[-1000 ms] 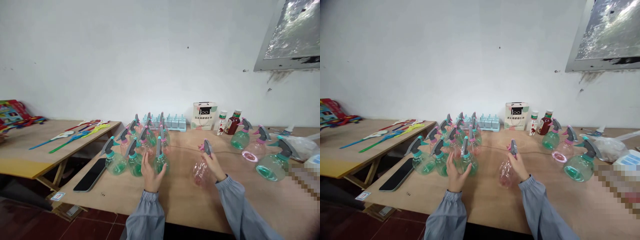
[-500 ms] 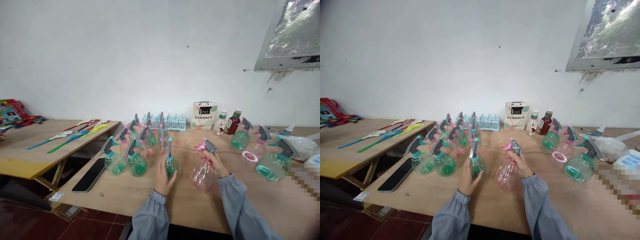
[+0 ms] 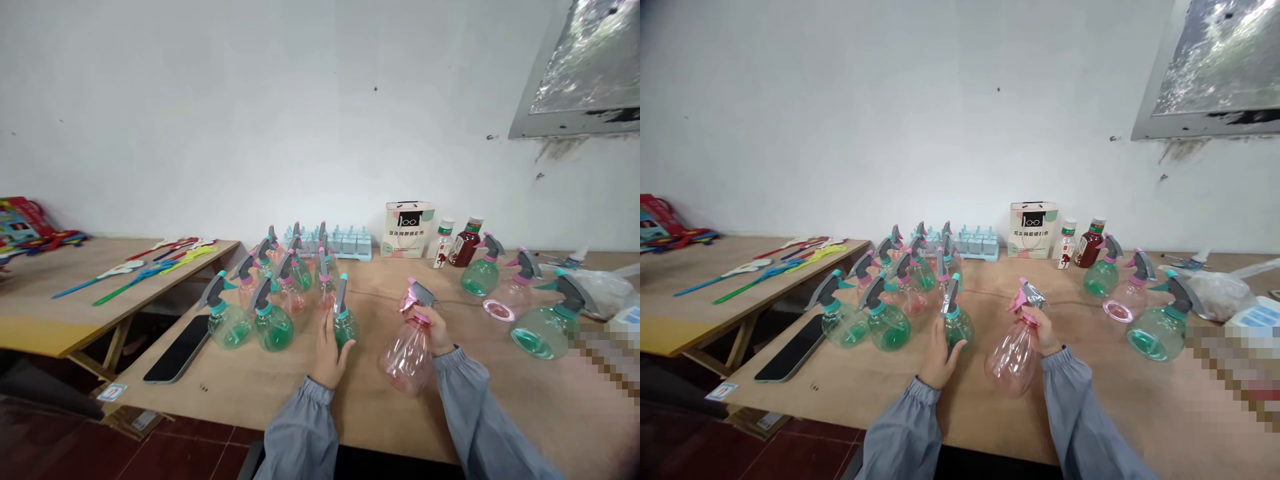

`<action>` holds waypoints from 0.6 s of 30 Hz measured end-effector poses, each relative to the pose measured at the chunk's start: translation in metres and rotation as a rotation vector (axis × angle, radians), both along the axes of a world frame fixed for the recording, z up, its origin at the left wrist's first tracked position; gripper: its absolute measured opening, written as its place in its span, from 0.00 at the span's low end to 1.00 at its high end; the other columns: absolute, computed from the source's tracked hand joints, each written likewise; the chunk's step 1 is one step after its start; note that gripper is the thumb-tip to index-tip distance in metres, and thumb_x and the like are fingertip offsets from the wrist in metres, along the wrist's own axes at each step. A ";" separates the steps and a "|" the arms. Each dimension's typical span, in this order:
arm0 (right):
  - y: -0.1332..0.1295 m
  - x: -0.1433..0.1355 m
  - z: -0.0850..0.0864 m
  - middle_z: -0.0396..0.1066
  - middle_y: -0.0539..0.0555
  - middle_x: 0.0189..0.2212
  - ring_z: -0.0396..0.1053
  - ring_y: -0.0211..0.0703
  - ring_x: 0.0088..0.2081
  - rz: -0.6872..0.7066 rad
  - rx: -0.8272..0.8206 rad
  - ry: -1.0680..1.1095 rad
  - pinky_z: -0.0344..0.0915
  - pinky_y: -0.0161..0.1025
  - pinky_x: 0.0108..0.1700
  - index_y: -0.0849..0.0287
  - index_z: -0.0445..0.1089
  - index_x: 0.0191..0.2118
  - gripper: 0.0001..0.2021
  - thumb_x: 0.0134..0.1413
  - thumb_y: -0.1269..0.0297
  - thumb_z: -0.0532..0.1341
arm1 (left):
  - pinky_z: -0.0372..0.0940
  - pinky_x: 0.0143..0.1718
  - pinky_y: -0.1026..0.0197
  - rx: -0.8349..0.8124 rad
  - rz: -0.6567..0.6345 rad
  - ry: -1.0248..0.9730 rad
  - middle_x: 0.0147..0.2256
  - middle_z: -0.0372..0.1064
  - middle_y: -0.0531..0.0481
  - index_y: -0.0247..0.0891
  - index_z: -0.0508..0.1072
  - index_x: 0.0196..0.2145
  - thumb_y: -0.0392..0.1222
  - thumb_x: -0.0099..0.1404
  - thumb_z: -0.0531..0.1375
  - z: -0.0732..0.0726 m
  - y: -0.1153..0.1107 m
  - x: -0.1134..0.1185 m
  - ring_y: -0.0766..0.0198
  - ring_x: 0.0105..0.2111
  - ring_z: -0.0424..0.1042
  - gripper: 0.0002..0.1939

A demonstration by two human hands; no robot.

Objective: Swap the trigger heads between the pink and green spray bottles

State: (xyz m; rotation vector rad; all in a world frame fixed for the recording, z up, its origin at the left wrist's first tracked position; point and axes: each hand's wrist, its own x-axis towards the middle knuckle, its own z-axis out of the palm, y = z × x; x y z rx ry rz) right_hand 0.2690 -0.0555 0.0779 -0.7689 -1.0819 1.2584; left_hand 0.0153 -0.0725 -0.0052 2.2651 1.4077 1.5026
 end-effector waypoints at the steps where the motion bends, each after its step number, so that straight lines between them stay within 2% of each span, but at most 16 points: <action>1: 0.000 0.001 -0.001 0.74 0.52 0.29 0.74 0.50 0.37 -0.002 0.007 0.019 0.68 0.44 0.40 0.53 0.70 0.31 0.14 0.41 0.51 0.67 | 0.56 0.63 0.37 0.011 0.009 -0.006 0.66 0.46 0.31 0.42 0.34 0.71 0.49 0.71 0.53 -0.001 0.000 0.001 0.45 0.68 0.51 0.39; 6: 0.001 0.002 -0.001 0.77 0.54 0.35 0.74 0.54 0.42 -0.026 -0.050 0.009 0.68 0.47 0.42 0.53 0.72 0.36 0.17 0.40 0.50 0.68 | 0.56 0.63 0.37 0.032 0.015 -0.013 0.66 0.46 0.31 0.42 0.34 0.71 0.50 0.72 0.52 -0.004 0.002 0.004 0.45 0.67 0.51 0.39; 10: -0.001 -0.002 0.003 0.75 0.50 0.32 0.74 0.44 0.36 -0.115 -0.026 0.080 0.68 0.39 0.36 0.53 0.72 0.33 0.16 0.39 0.51 0.70 | 0.55 0.63 0.37 0.038 0.008 -0.023 0.66 0.46 0.31 0.42 0.34 0.71 0.50 0.72 0.52 -0.004 0.002 0.003 0.45 0.67 0.51 0.39; 13: -0.004 -0.004 0.006 0.75 0.49 0.29 0.73 0.41 0.33 -0.104 -0.014 0.085 0.68 0.35 0.32 0.53 0.72 0.31 0.16 0.36 0.51 0.72 | 0.55 0.63 0.37 0.039 0.021 -0.022 0.66 0.47 0.31 0.42 0.35 0.70 0.50 0.72 0.52 -0.004 0.002 0.003 0.45 0.67 0.51 0.38; 18: -0.008 -0.006 0.013 0.78 0.53 0.43 0.76 0.47 0.42 -0.077 -0.029 0.053 0.71 0.37 0.34 0.53 0.74 0.35 0.19 0.36 0.50 0.72 | 0.55 0.64 0.37 0.014 0.009 -0.027 0.66 0.47 0.32 0.42 0.35 0.70 0.50 0.71 0.52 -0.004 0.001 0.003 0.45 0.67 0.51 0.38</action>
